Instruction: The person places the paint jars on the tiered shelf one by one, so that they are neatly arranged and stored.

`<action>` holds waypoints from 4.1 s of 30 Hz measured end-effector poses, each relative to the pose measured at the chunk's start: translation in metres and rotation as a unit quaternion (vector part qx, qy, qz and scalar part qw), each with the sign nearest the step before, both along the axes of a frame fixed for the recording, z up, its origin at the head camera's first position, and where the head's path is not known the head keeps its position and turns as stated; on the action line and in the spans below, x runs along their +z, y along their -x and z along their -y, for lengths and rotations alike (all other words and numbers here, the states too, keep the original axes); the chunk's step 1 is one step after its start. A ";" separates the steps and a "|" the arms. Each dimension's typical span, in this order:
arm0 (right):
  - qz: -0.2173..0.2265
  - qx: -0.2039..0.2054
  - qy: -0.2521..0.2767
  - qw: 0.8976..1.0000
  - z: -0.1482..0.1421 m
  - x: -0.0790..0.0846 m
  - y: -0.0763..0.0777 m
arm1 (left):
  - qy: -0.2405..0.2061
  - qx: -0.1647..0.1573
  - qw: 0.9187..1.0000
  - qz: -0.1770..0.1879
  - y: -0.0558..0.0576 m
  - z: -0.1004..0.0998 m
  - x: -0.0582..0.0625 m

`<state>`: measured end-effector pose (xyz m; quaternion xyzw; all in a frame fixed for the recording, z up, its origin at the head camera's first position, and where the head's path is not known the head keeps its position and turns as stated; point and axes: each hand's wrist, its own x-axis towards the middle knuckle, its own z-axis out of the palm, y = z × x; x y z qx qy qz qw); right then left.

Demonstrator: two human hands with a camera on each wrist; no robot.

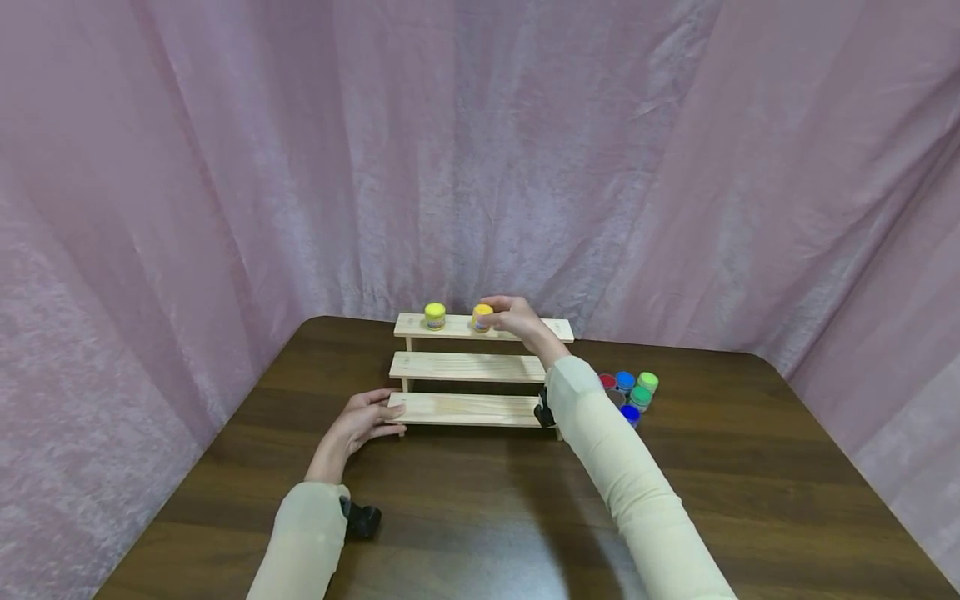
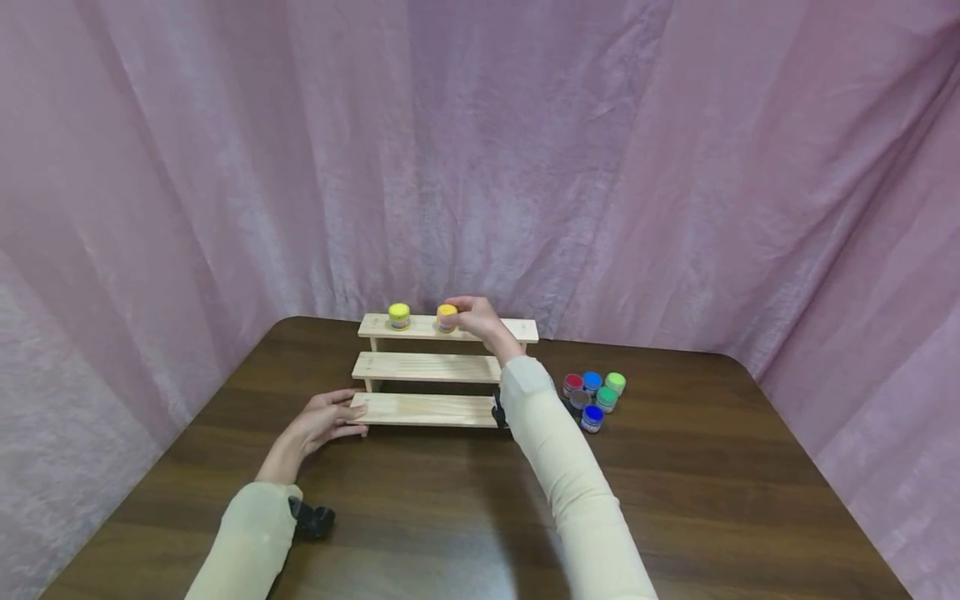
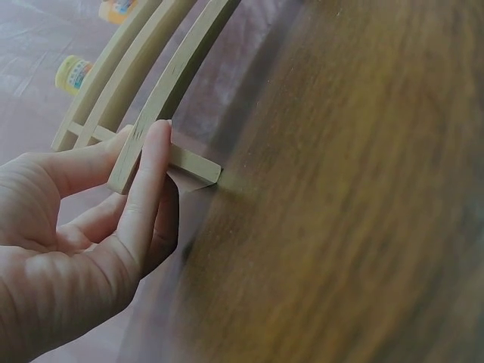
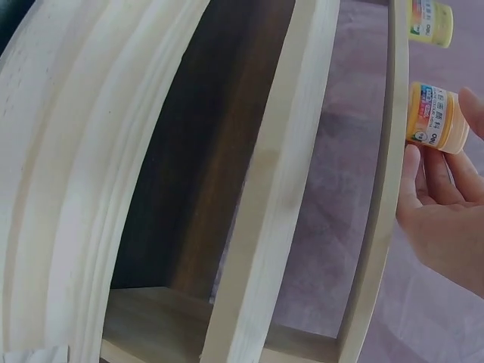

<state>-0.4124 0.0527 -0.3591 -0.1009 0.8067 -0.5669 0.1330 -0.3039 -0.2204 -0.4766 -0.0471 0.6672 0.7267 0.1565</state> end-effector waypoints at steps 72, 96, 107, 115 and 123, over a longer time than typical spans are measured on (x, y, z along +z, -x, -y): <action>0.023 -0.262 0.302 0.916 -0.144 -0.086 -0.085 | 0.011 0.006 1.000 0.004 -0.002 0.017 0.007; -0.066 -0.328 0.149 0.931 -0.188 -0.126 -0.106 | 0.006 -0.004 1.000 0.005 -0.003 0.018 0.008; -0.133 -0.306 -0.006 0.943 -0.185 -0.137 -0.104 | 0.008 -0.002 1.000 0.004 -0.005 0.021 0.010; -0.149 -0.282 -0.051 0.946 -0.181 -0.140 -0.105 | 0.008 0.000 1.000 0.007 -0.007 0.024 0.010; -0.150 -0.264 -0.076 0.950 -0.181 -0.143 -0.108 | 0.005 -0.005 1.000 0.007 -0.009 0.025 0.007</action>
